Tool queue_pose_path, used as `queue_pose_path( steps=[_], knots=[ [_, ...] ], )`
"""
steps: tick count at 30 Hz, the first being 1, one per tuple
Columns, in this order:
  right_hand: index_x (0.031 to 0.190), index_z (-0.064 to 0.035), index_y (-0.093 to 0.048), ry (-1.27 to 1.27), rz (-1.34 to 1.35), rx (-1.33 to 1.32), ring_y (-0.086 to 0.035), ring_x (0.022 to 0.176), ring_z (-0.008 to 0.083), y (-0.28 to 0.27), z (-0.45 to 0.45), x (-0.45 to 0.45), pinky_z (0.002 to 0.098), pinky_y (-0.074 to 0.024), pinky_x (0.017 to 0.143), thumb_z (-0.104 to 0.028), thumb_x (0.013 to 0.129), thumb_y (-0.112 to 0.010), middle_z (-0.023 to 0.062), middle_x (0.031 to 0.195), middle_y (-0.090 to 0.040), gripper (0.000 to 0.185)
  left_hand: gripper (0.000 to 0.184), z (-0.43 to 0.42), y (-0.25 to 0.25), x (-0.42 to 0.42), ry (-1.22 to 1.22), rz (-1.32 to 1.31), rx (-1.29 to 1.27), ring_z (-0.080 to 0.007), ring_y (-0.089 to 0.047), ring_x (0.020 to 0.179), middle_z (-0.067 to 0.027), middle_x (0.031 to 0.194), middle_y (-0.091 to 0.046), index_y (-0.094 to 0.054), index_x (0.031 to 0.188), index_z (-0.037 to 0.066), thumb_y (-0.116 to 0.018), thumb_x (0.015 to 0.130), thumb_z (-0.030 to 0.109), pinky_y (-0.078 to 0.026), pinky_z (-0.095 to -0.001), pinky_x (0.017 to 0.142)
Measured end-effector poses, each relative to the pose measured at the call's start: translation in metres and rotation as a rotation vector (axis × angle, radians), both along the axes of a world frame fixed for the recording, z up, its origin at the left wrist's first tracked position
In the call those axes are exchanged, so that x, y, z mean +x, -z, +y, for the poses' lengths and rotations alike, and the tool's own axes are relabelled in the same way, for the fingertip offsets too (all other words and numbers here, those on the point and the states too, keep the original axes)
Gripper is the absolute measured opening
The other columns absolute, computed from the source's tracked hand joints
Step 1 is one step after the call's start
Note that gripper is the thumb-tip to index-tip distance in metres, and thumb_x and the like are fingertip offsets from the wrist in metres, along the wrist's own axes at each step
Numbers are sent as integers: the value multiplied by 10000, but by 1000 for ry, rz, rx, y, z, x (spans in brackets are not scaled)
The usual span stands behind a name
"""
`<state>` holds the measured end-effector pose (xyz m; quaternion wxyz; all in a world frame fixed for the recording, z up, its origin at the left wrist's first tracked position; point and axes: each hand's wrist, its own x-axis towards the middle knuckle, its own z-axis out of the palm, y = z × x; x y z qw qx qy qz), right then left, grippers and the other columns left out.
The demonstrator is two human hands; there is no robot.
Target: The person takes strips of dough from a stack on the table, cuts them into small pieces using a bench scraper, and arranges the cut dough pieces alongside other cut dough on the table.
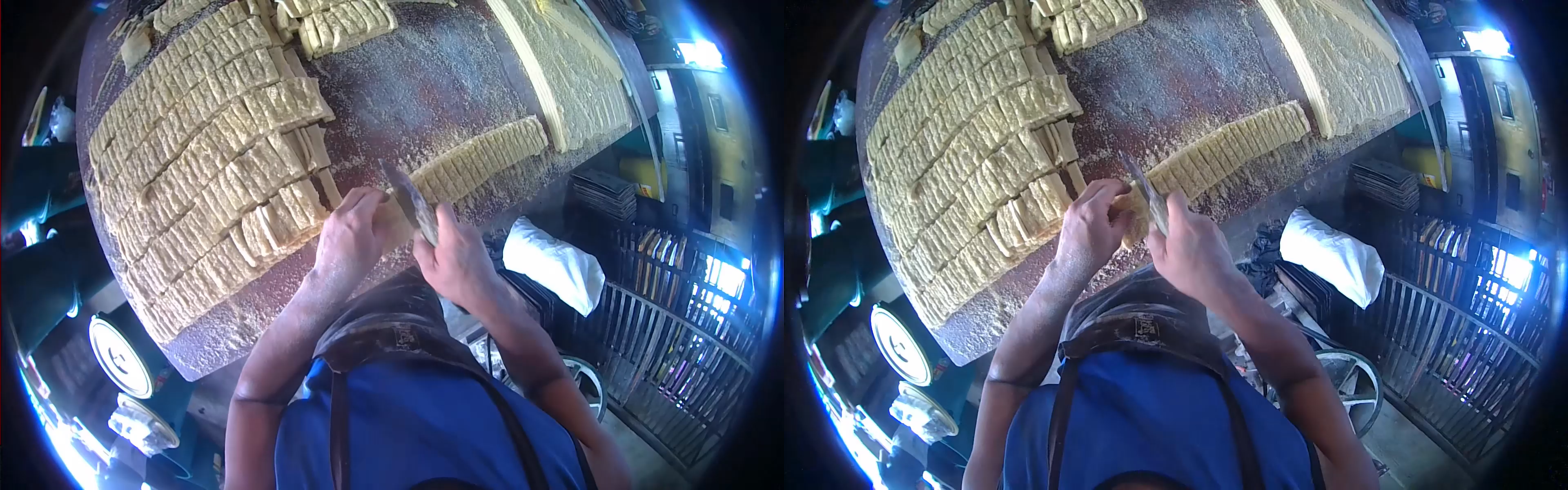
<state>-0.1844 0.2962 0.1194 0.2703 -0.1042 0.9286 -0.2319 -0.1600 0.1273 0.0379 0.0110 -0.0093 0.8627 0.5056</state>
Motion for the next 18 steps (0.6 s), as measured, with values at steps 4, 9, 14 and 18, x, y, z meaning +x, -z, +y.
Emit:
queue_pose_path(
  steps=[4,9,14,18],
  knots=[
    [1078,11,-425,-12,-63,64,-684,770,481,-10,1,23,548,-551,703,-197,938,-602,290,772,-662,307,308,-6,5,4,26,-25,-67,-362,-699,918,-190,1064,-673,-658,1086,-26,-683,781,5,-578,-402,790],
    [1094,19,-436,-4,-155,126,-681,819,491,-18,-14,17,562,-543,754,-185,932,-605,310,814,-666,310,292,-8,10,2,45,14,-34,-368,-698,933,-197,1054,-675,-658,1077,-24,-674,786,1,-582,-400,782],
    [1087,36,-438,-2,-45,49,-681,803,487,39,-28,-5,557,-549,733,-167,910,-624,303,796,-661,327,309,-8,7,5,26,-79,5,-358,-707,960,-192,1054,-688,-662,1084,-28,-693,776,-17,-590,-392,806],
    [1080,42,-434,10,-52,15,-681,772,480,0,-15,9,552,-549,713,-171,915,-615,293,766,-656,325,300,-15,5,13,-20,21,67,-338,-709,942,-178,1055,-689,-680,1070,-25,-731,776,10,-587,-385,805]
  ],
)
